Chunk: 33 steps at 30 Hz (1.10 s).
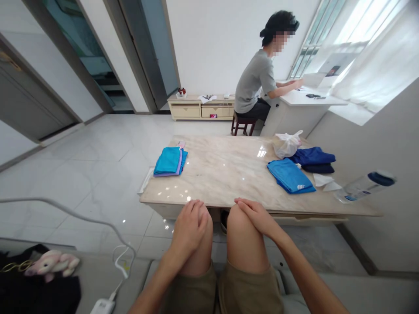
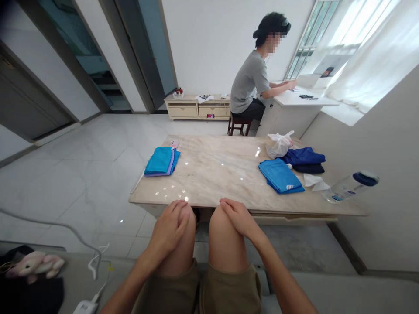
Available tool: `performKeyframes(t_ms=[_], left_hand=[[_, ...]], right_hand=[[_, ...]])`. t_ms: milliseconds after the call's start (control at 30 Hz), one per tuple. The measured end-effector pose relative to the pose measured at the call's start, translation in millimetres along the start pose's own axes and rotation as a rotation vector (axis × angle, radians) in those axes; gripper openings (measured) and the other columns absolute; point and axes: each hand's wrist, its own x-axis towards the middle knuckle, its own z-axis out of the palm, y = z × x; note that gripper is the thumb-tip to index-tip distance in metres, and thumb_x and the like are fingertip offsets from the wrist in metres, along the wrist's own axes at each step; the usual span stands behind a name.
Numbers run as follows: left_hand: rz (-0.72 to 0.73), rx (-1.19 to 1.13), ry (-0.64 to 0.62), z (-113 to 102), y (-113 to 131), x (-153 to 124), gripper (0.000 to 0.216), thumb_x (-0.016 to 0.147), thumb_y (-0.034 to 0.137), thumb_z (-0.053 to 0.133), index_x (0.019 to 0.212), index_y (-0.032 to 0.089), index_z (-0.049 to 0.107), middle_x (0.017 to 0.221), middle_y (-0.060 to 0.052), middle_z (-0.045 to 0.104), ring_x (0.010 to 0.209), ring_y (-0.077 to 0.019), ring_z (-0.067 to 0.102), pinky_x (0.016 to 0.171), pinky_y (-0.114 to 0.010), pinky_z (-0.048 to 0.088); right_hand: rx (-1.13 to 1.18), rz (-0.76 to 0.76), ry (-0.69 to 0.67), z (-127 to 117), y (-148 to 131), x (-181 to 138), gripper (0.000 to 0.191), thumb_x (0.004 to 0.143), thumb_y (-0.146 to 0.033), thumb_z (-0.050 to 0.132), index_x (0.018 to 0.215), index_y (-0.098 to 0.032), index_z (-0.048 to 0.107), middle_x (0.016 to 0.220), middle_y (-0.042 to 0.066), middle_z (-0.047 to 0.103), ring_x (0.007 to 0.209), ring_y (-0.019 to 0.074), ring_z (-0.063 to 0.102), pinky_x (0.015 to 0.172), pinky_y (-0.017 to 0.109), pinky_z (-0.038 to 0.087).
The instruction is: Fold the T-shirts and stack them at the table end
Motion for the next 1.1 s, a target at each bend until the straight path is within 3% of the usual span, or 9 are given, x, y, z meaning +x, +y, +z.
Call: performKeyframes(t_ms=[100,167,333,533,700,1100], left_hand=[[-0.013,0.11,-0.225,-13,12,26,0.038,0.111,0.03,0.044,0.108,0.016,0.079,0.115,-0.014,0.081,0.113,-0.0295,0.075,0.104,-0.044,0.058],[-0.046,0.237,-0.289,-14,22,36,0.043,0.112,0.033,0.043,0.099,0.015,0.08,0.108,-0.016,0.081,0.107,-0.0331,0.075,0.097,-0.046,0.058],[-0.004,0.37,-0.197,-5,37,27,0.043,0.112,0.034,0.043,0.104,0.016,0.082,0.116,-0.015,0.081,0.117,-0.0338,0.071,0.099,-0.044,0.055],[0.002,0.345,-0.143,-2,38,20,0.045,0.112,0.033,0.043,0.103,0.016,0.083,0.113,-0.014,0.081,0.113,-0.0305,0.073,0.099,-0.04,0.054],[-0.055,0.336,-0.136,-6,41,24,0.05,0.111,0.033,0.04,0.103,0.015,0.085,0.111,-0.017,0.082,0.108,-0.0317,0.076,0.091,-0.041,0.056],[-0.057,0.29,-0.153,-11,45,17,0.049,0.112,0.033,0.041,0.11,0.015,0.086,0.122,-0.019,0.081,0.118,-0.0302,0.071,0.099,-0.037,0.053]], right_hand=[[-0.455,0.015,0.077,6,-35,-17,0.043,0.108,-0.037,0.047,0.111,-0.015,0.083,0.117,0.02,0.082,0.115,0.0339,0.076,0.107,0.042,0.052],[-0.621,0.023,0.105,14,-52,-18,0.037,0.107,-0.03,0.05,0.104,-0.015,0.083,0.111,0.02,0.082,0.11,0.0315,0.077,0.1,0.037,0.052],[-0.545,-0.068,0.11,32,-61,-10,0.035,0.108,-0.03,0.052,0.1,-0.022,0.086,0.113,0.009,0.085,0.112,0.0235,0.075,0.094,0.027,0.05],[-0.592,-0.055,0.216,38,-63,-11,0.036,0.108,-0.028,0.052,0.098,-0.018,0.086,0.111,0.013,0.084,0.107,0.024,0.076,0.091,0.028,0.049],[-0.589,-0.009,0.278,32,-62,-17,0.04,0.109,-0.029,0.05,0.093,-0.019,0.086,0.107,0.013,0.085,0.098,0.0228,0.076,0.083,0.028,0.046],[-0.57,0.024,0.318,18,-55,-31,0.042,0.108,-0.03,0.047,0.105,-0.018,0.087,0.118,0.015,0.084,0.105,0.0236,0.076,0.085,0.028,0.046]])
